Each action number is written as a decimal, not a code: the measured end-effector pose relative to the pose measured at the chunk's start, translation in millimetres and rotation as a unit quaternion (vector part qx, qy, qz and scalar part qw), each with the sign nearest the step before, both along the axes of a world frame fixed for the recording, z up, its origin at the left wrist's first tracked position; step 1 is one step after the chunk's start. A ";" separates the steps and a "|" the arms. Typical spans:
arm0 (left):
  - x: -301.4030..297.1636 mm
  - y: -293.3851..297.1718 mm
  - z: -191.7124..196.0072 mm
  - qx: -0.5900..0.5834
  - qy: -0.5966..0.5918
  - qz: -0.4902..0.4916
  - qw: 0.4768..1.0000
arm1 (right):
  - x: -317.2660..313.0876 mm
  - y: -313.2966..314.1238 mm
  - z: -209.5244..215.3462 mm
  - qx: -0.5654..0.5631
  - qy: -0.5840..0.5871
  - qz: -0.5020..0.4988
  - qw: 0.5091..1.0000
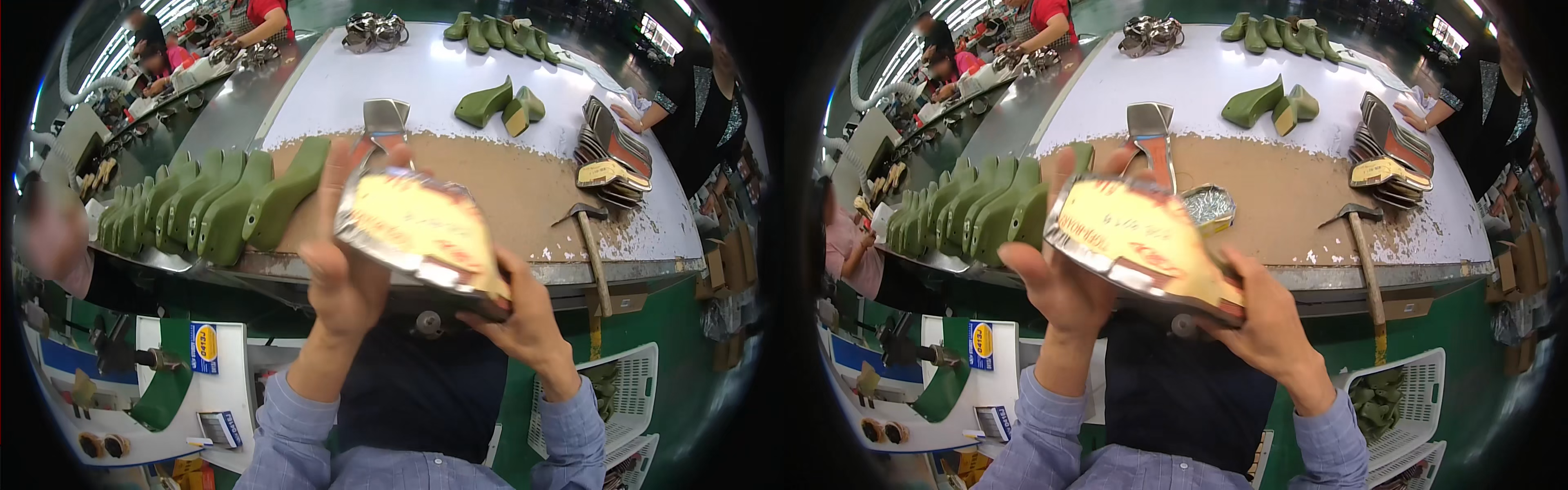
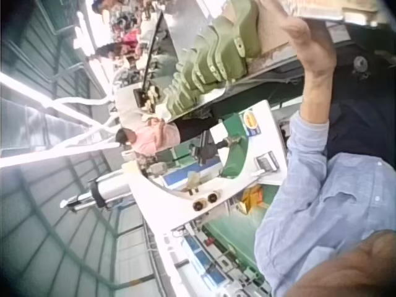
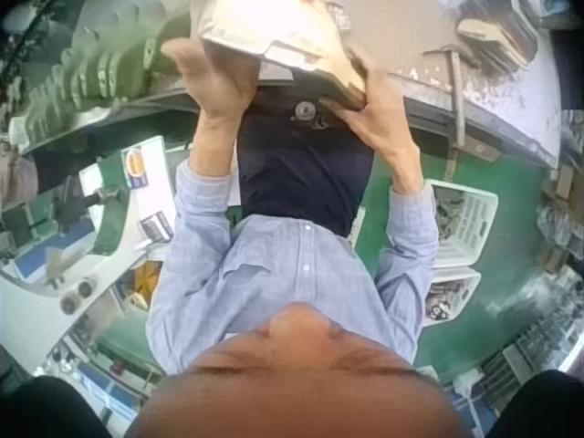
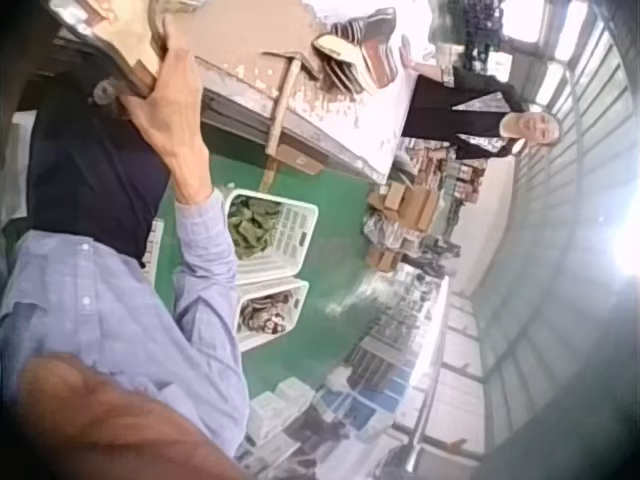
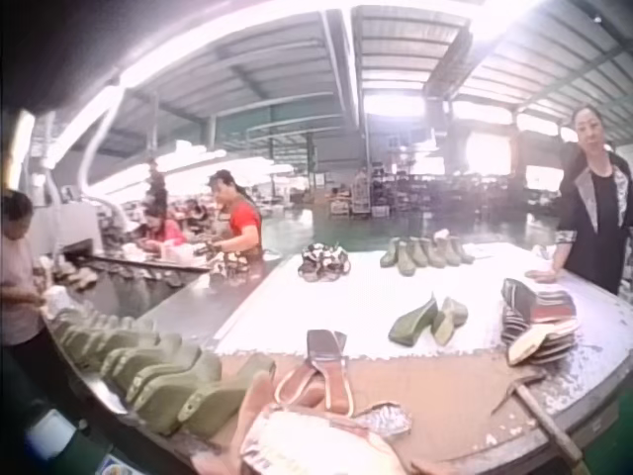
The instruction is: The person assembles green rubber shoes by inserting a sole into the shoe upper and securing it with a hammer and nails. They repeatedly pick up a shoe, place a sole inside, and hammer nails into the heel area to fasten the components together.
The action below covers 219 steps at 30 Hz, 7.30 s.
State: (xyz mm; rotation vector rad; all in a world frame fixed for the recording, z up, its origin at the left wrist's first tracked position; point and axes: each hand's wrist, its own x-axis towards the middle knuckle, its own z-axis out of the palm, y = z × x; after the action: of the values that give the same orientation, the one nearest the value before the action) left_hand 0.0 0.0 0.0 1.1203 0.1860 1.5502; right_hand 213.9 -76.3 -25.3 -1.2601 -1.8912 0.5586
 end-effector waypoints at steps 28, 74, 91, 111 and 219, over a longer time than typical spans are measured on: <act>90.7 65.3 140.8 0.221 0.446 0.130 0.858 | -70.0 -3.1 -61.1 0.059 -0.164 0.032 0.984; -31.7 -39.4 -23.9 0.008 0.521 0.061 0.851 | -32.4 -8.0 -32.0 0.064 -0.077 0.013 0.995; -9.7 -33.2 -12.3 0.041 0.728 0.026 0.684 | 188.2 -9.2 -70.3 0.159 -0.218 -0.274 0.923; -15.7 -35.9 -22.6 0.146 0.673 0.062 0.723 | 51.0 -132.4 19.1 0.020 0.077 -0.057 0.995; -54.9 126.1 -29.1 0.214 0.593 0.482 0.609 | 106.0 10.3 -84.5 0.086 -0.321 -0.325 0.885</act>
State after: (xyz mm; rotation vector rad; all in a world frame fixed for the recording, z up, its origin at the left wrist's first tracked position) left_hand -54.9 126.1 -29.1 2.6114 1.6249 1.4039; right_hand 319.9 -66.0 -109.8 -1.9848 -1.7739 -0.4290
